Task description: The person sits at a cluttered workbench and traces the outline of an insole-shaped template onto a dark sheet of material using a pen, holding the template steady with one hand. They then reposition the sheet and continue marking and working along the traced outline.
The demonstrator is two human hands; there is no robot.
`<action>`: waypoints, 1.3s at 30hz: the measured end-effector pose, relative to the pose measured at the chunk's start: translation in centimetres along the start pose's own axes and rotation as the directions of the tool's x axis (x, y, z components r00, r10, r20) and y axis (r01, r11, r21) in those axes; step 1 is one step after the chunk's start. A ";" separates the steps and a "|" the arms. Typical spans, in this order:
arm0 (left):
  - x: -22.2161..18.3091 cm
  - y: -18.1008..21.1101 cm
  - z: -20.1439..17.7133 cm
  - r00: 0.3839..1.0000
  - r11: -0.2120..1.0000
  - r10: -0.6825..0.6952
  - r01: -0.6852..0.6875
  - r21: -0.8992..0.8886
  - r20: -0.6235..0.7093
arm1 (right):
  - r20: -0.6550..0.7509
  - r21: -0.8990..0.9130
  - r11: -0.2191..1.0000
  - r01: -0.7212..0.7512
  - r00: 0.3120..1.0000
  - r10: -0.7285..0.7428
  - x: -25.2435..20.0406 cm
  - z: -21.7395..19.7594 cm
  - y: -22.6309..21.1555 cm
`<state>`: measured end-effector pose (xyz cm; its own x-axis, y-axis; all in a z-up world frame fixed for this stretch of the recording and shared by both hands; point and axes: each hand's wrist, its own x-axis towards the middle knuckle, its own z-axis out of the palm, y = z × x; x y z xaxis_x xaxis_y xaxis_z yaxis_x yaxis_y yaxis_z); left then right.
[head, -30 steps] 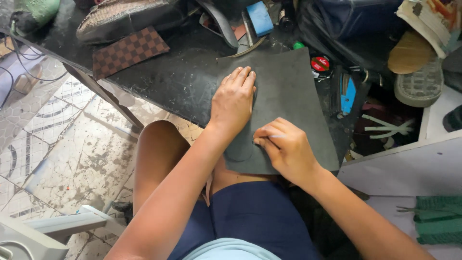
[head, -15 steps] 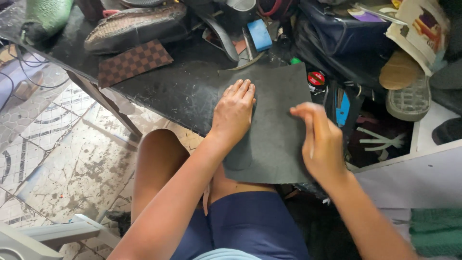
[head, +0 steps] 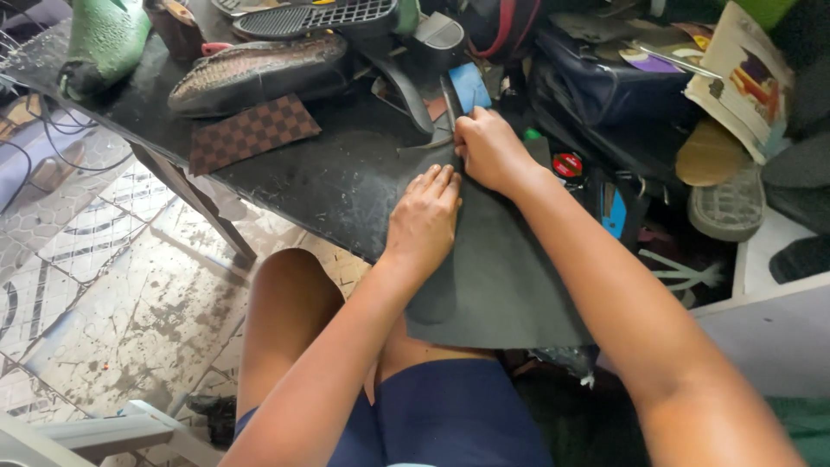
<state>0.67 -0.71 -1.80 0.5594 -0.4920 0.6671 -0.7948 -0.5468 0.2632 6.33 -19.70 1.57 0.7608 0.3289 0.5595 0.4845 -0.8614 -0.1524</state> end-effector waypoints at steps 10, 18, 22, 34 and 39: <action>0.2 -0.2 0.1 1.000 1.000 0.002 -0.002 0.003 0.007 | 0.075 0.062 0.985 -0.162 0.985 0.157 -0.4 2.4 1.2; 1.7 -2.0 1.5 0.999 1.000 0.007 -0.009 0.028 0.042 | -0.138 0.047 0.979 -0.196 0.970 0.201 0.6 3.2 0.2; 2.3 -2.5 1.5 0.999 1.000 0.007 -0.008 0.024 0.052 | -0.175 0.063 0.981 -0.183 0.966 0.191 1.1 4.1 1.2; 2.2 -2.5 2.1 0.999 1.000 -0.025 0.025 0.002 0.029 | -0.250 0.049 0.995 -0.083 0.964 0.093 0.8 2.4 0.3; 2.1 -2.5 2.4 0.999 0.999 -0.029 0.028 0.021 0.025 | -0.231 0.000 0.999 -0.037 0.972 0.036 0.1 2.2 0.1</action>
<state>4.41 -1.96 -2.74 0.5877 -0.4926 0.6419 -0.7735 -0.5747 0.2672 7.44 -18.93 -0.13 0.6570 0.1995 0.7270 0.4561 -0.8730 -0.1727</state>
